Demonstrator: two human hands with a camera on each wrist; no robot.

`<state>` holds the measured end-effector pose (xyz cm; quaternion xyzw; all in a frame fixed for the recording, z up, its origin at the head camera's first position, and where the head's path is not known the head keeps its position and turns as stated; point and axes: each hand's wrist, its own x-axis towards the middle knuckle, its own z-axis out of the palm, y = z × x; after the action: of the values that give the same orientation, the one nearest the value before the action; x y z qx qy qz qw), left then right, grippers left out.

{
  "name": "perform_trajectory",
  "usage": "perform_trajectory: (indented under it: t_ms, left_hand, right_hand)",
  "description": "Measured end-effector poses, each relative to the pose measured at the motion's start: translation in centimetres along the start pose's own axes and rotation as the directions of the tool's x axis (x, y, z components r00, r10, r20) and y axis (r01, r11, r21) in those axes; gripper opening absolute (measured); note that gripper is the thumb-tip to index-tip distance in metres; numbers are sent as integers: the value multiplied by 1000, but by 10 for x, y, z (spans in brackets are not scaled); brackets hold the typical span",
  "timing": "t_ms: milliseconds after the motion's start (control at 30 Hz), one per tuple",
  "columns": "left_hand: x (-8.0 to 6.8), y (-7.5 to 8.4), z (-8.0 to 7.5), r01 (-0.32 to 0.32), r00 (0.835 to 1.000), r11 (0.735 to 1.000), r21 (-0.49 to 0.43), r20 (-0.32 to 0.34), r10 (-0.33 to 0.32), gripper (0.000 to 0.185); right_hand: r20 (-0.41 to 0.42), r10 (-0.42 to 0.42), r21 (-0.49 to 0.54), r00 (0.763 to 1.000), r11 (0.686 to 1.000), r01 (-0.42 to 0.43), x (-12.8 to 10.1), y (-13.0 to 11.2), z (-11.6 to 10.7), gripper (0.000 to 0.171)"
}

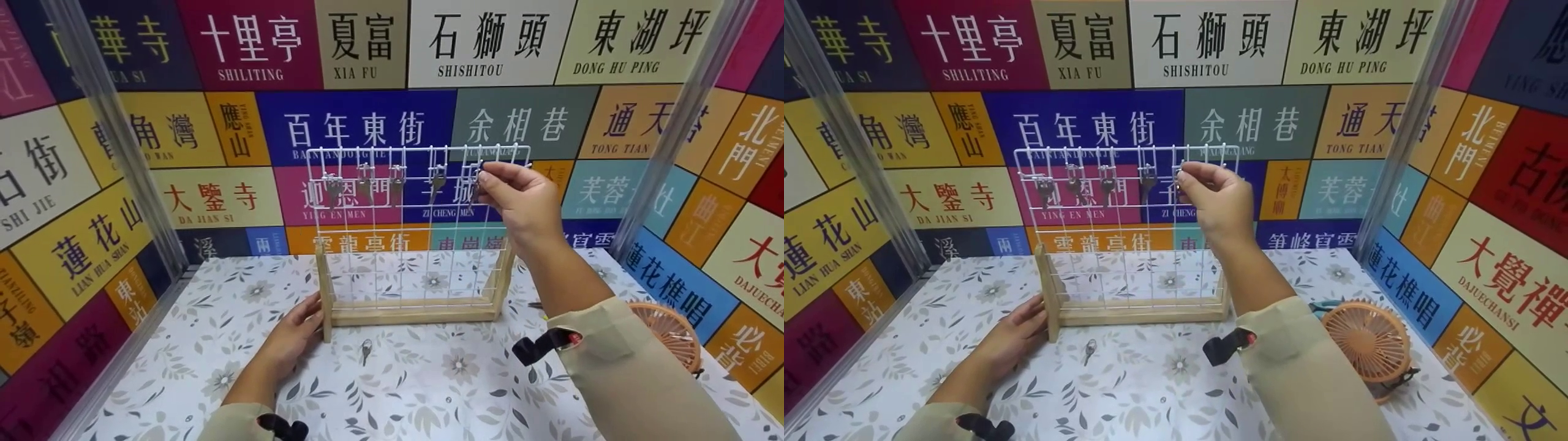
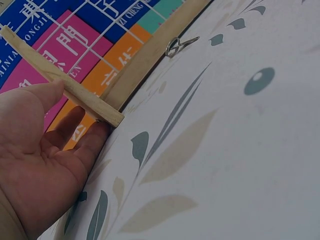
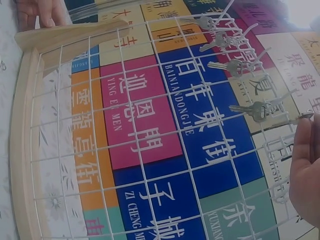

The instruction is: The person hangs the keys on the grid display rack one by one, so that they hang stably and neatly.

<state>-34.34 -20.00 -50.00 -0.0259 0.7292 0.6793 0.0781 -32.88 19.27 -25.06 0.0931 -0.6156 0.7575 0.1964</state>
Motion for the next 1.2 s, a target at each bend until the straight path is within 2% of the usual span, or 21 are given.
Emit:
perform_trajectory:
  t_ms: [133,333,633,900,1200]
  left_hand:
    - [-1,1,0,6,1000,1000,25,-6,-6,50]
    - [-2,1,0,10,1000,1000,24,-11,-10,51]
    - [-1,-4,0,-53,999,999,6,2,53,52]
    - [-2,-2,0,-26,1000,999,21,-5,26,51]
    - [-2,1,1,-20,1000,1000,12,1,19,51]
  right_hand:
    - [-30,4,8,1000,1000,-4,1,1,1,30]
    - [-41,-9,26,999,1000,10,-1,5,5,35]
    - [-126,-70,66,990,995,79,-2,14,18,33]
    - [-192,-73,38,979,996,82,0,17,28,29]
    - [-176,-52,-51,983,998,44,-3,29,29,29]
